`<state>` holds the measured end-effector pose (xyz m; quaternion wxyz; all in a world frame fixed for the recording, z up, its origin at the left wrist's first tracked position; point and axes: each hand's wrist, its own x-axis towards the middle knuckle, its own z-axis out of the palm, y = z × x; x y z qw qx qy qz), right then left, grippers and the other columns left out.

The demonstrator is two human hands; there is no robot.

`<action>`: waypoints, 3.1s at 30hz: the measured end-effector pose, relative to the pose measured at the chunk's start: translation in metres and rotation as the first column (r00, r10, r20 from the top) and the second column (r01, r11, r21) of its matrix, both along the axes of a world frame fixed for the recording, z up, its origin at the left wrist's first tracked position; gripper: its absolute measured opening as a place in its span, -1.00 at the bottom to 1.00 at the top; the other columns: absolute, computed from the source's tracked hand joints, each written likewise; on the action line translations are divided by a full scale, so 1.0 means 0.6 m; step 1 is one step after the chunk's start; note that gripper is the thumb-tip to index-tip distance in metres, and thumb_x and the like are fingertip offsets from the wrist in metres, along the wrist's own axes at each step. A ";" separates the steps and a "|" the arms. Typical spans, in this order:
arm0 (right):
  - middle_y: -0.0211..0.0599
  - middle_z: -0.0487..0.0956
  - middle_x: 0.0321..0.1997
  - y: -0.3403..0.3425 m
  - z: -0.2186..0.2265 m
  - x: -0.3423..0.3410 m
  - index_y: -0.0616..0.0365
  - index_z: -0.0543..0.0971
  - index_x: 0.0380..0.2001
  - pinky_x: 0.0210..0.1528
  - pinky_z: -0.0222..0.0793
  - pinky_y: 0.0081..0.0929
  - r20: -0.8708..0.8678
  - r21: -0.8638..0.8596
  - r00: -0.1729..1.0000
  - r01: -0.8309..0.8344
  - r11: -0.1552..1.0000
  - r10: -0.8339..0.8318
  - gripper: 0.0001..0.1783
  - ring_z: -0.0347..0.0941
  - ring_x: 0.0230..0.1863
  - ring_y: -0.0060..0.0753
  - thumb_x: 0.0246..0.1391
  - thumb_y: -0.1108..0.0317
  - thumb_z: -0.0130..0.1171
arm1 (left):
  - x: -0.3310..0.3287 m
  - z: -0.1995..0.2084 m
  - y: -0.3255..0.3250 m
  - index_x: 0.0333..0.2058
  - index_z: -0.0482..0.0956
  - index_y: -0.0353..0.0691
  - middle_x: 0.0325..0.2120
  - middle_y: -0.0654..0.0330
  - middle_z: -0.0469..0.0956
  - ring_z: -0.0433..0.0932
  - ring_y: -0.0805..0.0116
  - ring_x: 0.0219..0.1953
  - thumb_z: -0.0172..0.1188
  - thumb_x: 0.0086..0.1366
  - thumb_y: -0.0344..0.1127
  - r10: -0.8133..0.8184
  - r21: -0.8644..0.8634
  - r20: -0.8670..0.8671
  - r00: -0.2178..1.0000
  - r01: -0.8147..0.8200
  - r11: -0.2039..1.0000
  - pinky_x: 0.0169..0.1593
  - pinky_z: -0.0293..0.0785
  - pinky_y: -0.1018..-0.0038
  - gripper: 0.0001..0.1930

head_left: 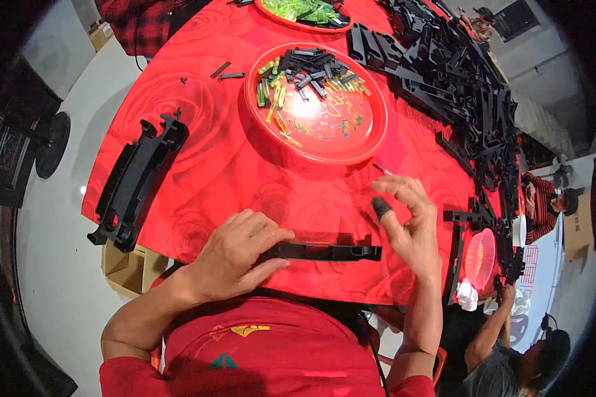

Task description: The person assembles plastic components by inserting small parts and tubes into black plastic housings and pressing the pieces together by hand.

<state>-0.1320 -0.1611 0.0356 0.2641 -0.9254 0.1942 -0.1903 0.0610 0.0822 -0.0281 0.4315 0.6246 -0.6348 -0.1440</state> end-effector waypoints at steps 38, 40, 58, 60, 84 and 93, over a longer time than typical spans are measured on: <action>0.03 0.65 -0.11 -0.146 -0.061 0.274 0.17 0.71 -0.16 0.04 0.52 0.00 -0.181 -0.299 0.960 -0.260 0.918 0.213 -0.75 0.58 -0.05 0.21 0.05 0.44 0.25 | 0.017 -0.011 -0.006 -0.03 0.61 -0.25 -0.25 0.15 0.56 0.54 0.13 -0.23 0.48 0.11 -0.28 -0.040 0.091 -0.148 0.988 0.054 0.994 -0.14 0.48 0.26 -0.55; 0.03 0.64 -0.15 -0.133 -0.053 0.264 0.22 0.69 -0.16 -0.01 0.53 -0.06 -0.183 -0.151 0.962 -0.231 0.961 0.203 -0.76 0.61 -0.11 0.15 0.08 0.45 0.26 | 0.017 -0.008 -0.008 -0.04 0.62 -0.24 -0.26 0.14 0.55 0.54 0.12 -0.23 0.48 0.11 -0.29 -0.022 0.098 -0.147 0.989 0.037 0.995 -0.14 0.47 0.25 -0.57; -0.09 0.65 -0.29 -0.069 -0.004 0.135 0.29 0.58 -0.18 -0.09 0.53 -0.31 0.005 -0.086 0.981 -0.191 0.978 0.193 -0.78 0.60 -0.27 -0.22 0.05 0.61 0.21 | 0.015 0.003 0.015 -0.07 0.67 -0.22 -0.29 0.12 0.59 0.57 0.08 -0.23 0.46 0.17 -0.25 -0.139 0.090 -0.061 0.988 0.145 0.985 -0.16 0.47 0.23 -0.64; -0.31 0.60 -0.26 -0.041 0.018 0.073 0.28 0.60 -0.15 -0.13 0.43 -0.50 -0.012 0.135 0.967 -0.249 0.959 0.253 -0.83 0.53 -0.19 -0.53 0.19 0.58 0.20 | 0.011 0.002 0.017 -0.08 0.66 -0.22 -0.29 0.11 0.58 0.57 0.07 -0.23 0.45 0.18 -0.24 -0.165 0.088 -0.083 0.983 0.172 0.981 -0.16 0.47 0.22 -0.65; -0.13 0.63 -0.01 0.206 -0.030 -0.168 0.27 0.58 -0.14 -0.12 0.47 -0.51 0.036 0.393 0.970 0.208 0.896 -0.241 -0.80 0.57 -0.15 -0.42 0.13 0.59 0.22 | -0.043 0.034 0.038 -0.15 0.59 -0.25 -0.31 0.07 0.53 0.58 0.01 -0.23 0.43 0.21 -0.27 -0.172 0.121 0.050 0.984 0.165 0.979 -0.17 0.52 0.18 -0.70; -0.37 0.60 -0.16 0.196 -0.027 -0.095 0.28 0.53 -0.02 -0.03 0.45 -0.56 0.007 0.470 0.991 0.117 0.875 -0.137 -0.79 0.50 -0.13 -0.61 0.31 0.61 0.04 | -0.100 0.037 0.051 -0.10 0.46 -0.27 -0.31 -0.01 0.45 0.58 -0.12 -0.30 0.36 0.32 -0.18 -0.136 0.179 -0.204 0.969 0.174 0.968 -0.27 0.56 0.10 -0.64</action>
